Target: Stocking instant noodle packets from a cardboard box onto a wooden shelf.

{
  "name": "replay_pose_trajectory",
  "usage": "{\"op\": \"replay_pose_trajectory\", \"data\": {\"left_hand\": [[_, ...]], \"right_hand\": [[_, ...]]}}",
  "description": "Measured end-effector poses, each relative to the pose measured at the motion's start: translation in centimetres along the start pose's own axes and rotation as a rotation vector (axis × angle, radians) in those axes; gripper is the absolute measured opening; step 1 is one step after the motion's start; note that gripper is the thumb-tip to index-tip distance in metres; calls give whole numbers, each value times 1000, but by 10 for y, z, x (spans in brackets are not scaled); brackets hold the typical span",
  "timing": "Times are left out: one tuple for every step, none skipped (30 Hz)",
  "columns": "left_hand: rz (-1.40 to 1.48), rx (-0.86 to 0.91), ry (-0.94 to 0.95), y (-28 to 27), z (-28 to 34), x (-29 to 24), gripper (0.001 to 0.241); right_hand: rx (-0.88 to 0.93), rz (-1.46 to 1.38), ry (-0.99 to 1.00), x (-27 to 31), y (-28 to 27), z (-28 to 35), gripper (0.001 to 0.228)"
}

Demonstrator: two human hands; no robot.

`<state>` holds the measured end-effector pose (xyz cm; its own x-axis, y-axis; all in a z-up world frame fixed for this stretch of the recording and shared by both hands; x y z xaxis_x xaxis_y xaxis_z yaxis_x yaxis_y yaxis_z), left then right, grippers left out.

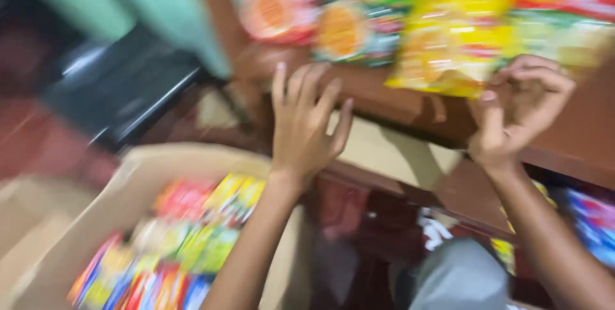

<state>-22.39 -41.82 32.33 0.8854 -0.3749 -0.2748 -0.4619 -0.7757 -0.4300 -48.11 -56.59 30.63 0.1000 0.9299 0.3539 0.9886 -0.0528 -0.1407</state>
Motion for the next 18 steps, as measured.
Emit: {"op": "replay_pose_trajectory", "data": {"left_hand": [[-12,-27,-31,-21,13,7,33],[-57,-25,-74,-43,27,13,33],[-83,-40,-144,-65,42,21,34],[-92,-56,-205,-81,56,27,34],[-118,-56,-238,-99,81,35,34],[-161,-72,-281,-116,102,46,32],[-203,-87,-324,-132,122,56,31],[-226,-96,-336,-149,143,63,31],[-274,-116,-385,-166,165,74,29],[-313,-128,-438,-183,188,82,27],[-327,-129,-453,-196,208,89,27],[-329,-152,-516,-209,232,99,23],[-331,-175,-578,-221,256,109,20],[-338,-183,-593,-232,273,112,20],[-369,-165,-609,-241,290,116,18],[-398,-150,-625,-248,308,119,16],[-404,-161,-640,-254,318,124,16],[-395,-152,-717,-259,333,131,14]], "right_hand": [[39,-79,21,12,22,3,27],[71,-129,37,27,50,6,27],[131,-169,74,40,78,9,26],[185,-188,106,53,100,14,25],[212,-218,118,80,130,21,25],[285,-275,119,107,163,26,24],[358,-335,119,134,196,30,26],[369,-359,113,142,223,51,26],[493,-429,142,151,258,75,28],[619,-491,177,160,290,103,32],[632,-506,180,175,309,118,32],[665,-474,112,192,326,134,34],[696,-443,44,210,343,150,36],[712,-452,41,219,357,167,36],[786,-458,106,224,375,188,35],[862,-461,168,228,392,210,34],[880,-467,162,234,402,219,34],[954,-456,202,238,414,235,33]]}}
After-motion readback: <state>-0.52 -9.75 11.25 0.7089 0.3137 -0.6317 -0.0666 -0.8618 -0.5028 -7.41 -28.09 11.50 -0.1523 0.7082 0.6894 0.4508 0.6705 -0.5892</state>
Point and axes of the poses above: each hand's wrist, its own z-axis away from the middle knuckle, its own y-axis out of the palm, x = y × z, the point moved 8 cm from there along -z, towards the middle knuckle, and after that the axes turned 11 degrees about z, right-handed, at the moved point
